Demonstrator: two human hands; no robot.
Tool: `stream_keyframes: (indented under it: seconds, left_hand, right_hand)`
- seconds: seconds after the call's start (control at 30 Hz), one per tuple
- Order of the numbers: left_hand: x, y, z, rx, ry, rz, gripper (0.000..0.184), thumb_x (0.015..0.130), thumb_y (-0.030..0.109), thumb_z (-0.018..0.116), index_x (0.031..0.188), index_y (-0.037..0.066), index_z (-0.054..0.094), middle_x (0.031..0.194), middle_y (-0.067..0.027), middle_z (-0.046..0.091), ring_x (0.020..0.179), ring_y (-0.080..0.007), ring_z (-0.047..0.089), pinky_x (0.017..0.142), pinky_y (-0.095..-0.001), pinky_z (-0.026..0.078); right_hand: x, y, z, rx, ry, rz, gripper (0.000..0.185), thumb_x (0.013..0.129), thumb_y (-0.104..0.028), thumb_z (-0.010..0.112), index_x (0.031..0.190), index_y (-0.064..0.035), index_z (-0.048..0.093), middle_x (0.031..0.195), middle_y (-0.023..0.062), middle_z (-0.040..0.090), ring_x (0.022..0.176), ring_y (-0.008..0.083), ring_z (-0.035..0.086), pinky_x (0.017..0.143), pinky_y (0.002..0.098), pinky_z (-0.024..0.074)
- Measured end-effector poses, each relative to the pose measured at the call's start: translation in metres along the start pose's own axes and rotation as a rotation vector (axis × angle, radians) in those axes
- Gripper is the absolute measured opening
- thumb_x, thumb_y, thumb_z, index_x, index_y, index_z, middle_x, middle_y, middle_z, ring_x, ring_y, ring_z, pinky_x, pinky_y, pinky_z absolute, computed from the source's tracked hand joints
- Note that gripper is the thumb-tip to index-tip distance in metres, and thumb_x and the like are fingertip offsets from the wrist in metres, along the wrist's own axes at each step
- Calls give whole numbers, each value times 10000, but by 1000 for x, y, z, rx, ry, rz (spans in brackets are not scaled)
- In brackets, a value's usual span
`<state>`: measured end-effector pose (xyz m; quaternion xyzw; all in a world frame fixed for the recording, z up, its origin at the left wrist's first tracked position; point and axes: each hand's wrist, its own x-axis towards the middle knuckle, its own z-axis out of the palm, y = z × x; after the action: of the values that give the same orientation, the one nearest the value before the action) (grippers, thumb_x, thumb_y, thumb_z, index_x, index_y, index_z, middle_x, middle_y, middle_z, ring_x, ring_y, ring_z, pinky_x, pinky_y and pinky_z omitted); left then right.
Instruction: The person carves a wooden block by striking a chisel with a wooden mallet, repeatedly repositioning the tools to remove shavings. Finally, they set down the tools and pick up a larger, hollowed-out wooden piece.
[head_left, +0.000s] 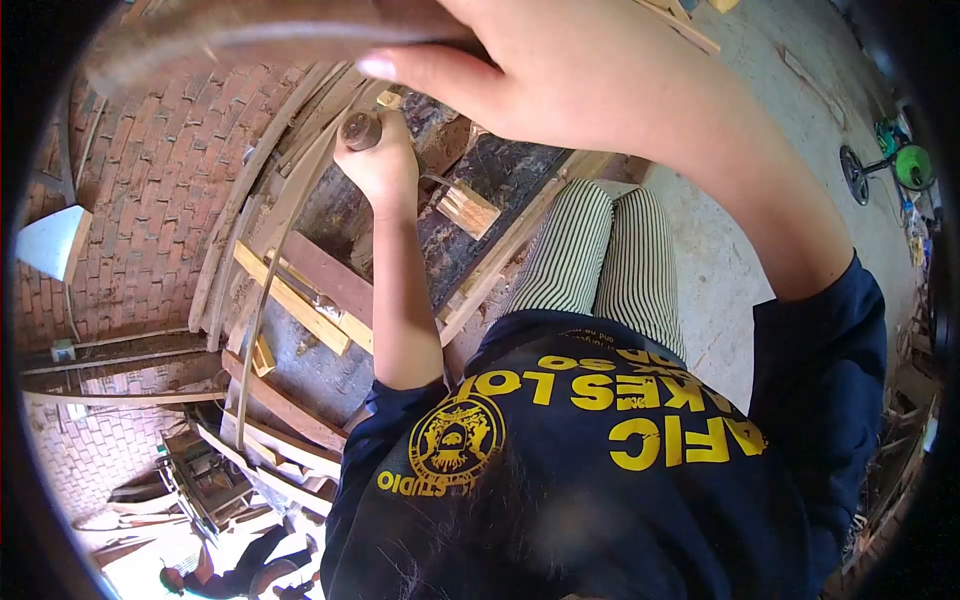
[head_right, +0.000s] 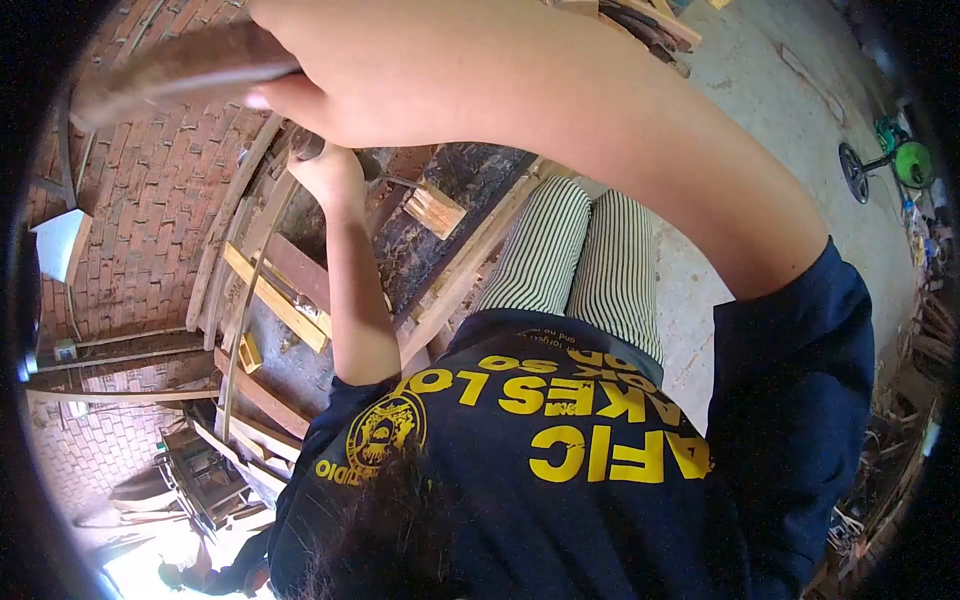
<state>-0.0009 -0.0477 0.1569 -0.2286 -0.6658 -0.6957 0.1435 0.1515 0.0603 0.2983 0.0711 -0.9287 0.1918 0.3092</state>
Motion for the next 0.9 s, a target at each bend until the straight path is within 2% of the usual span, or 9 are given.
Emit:
stream_keyframes:
  seconds: [0.07,0.1,0.2,0.33,0.43,0.53,0.6,0.73,0.9]
  left_hand:
    - [1,0,-1,-59,-15,-49,61,735,-7,561,685,16,535,618,-5,548,570,-86,506,532,-264,425]
    - [3,-7,-1,-6,-3,-8,40,742,-4,570,710,9,550,639,-8,562,590,-90,520,556,-261,436]
    - [6,-10,-1,-67,11,83,35,767,9,594,797,-7,587,717,-20,605,655,-97,553,638,-257,465]
    - [6,-10,-3,-131,52,44,65,784,35,617,815,-18,599,745,-43,630,658,-100,562,644,-264,469]
    - [3,-4,-4,32,34,2,99,765,47,608,691,-5,566,634,-58,593,574,-103,533,543,-291,436]
    - [-1,-14,-2,97,26,108,108,749,54,615,680,0,552,630,-58,586,569,-107,530,539,-293,434]
    - [-5,-18,-1,84,32,85,120,721,79,652,692,1,565,631,-71,596,573,-136,562,557,-298,458]
    - [-11,-19,-1,234,-106,250,164,692,126,699,770,6,619,725,-98,659,658,-182,638,652,-324,516]
    - [-15,-21,9,-45,11,117,90,725,69,666,731,14,595,712,-48,638,657,-113,587,629,-277,483]
  right_hand:
    - [5,-6,-2,14,153,-27,292,856,-272,611,942,4,571,774,160,640,728,328,653,623,407,527]
    - [-1,1,16,173,201,-50,294,862,-267,634,965,-17,517,712,147,596,603,283,601,561,379,462]
    - [-24,4,25,62,-354,234,288,872,-242,614,1000,-23,477,738,187,611,670,329,626,587,409,470]
    - [-17,5,18,72,-375,246,279,874,-236,613,1001,-30,474,729,185,609,669,334,623,599,417,473]
    - [-1,-11,-7,120,-121,109,284,877,-239,606,1017,-35,466,712,177,610,651,335,623,581,426,472]
    - [12,-31,-37,461,-413,336,242,954,-201,472,996,36,460,655,108,577,502,179,553,451,295,438]
    - [-7,-8,22,226,-105,169,296,879,-226,600,1055,-39,452,706,168,614,622,335,622,554,431,473]
    - [-28,-4,27,-17,-455,261,310,859,-215,593,1063,-36,445,695,182,617,634,366,620,555,450,478]
    - [-19,-7,10,39,-321,252,322,866,-246,600,1066,-23,481,714,182,622,650,351,626,573,436,476]
